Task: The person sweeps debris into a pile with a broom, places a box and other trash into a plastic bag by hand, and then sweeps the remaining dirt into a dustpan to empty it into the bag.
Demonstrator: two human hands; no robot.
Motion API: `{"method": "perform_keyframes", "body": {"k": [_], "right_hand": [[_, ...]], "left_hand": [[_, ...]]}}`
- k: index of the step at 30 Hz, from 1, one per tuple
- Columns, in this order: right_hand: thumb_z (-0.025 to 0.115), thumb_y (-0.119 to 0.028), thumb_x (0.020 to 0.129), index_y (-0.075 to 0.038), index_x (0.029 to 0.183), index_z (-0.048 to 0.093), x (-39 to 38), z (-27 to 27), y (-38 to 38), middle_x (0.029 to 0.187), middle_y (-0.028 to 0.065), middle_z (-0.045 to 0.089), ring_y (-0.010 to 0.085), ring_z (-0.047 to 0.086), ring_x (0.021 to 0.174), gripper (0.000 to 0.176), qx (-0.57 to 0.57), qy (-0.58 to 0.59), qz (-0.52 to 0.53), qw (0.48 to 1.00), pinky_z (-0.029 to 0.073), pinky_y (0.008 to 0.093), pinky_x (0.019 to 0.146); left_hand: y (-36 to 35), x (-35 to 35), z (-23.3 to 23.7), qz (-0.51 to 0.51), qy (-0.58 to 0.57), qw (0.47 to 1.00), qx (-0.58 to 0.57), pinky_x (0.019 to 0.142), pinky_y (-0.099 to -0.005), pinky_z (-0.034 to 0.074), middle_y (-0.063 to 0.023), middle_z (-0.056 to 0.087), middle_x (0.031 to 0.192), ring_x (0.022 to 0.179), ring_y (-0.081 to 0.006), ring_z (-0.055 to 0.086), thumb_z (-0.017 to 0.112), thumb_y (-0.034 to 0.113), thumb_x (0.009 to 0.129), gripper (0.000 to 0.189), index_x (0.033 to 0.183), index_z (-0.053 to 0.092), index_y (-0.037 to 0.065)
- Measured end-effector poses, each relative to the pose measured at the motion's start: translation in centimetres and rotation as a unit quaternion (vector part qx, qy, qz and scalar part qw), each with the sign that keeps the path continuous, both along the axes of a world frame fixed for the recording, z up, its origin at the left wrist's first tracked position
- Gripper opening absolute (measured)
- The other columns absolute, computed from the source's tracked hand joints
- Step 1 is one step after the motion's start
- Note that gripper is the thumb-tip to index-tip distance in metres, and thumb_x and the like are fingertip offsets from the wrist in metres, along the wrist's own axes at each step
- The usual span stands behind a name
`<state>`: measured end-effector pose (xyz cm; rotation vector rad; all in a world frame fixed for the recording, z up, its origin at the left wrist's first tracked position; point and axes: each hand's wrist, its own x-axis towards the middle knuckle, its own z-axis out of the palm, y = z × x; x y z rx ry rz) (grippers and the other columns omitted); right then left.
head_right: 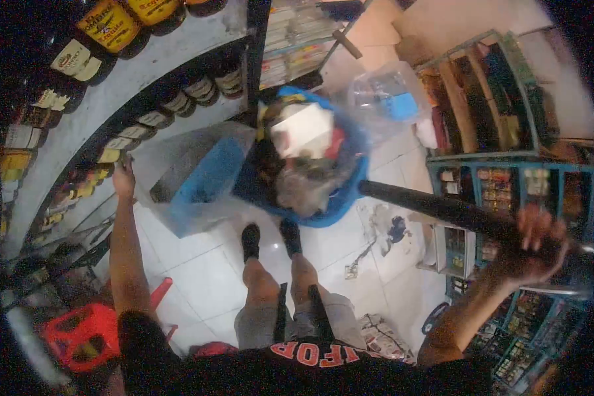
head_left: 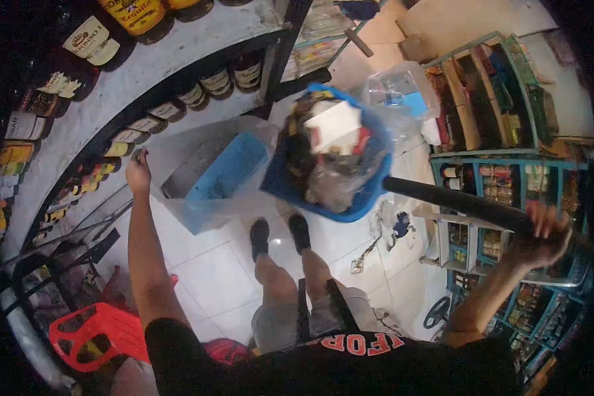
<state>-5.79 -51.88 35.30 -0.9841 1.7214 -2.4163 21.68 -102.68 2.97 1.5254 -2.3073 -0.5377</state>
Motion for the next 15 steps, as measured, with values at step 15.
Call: {"method": "perform_keyframes", "body": {"k": [15], "right_hand": [[0.041,-0.019,0.073,-0.009,0.060,0.038,4.4,-6.4,6.3,0.054,0.0022,0.031,0.0141,0.031,0.050,0.017,0.002,-0.069,-0.207,0.976,0.028,0.0281,0.054]], "left_hand": [[-4.1,2.2,-3.0,-0.050,-0.160,0.986,-0.013,0.060,-0.0386,0.039,-0.0159,0.054,0.073,0.070,-0.0311,0.051,0.045,0.029,0.073,0.026,0.091,0.045,0.010]]}}
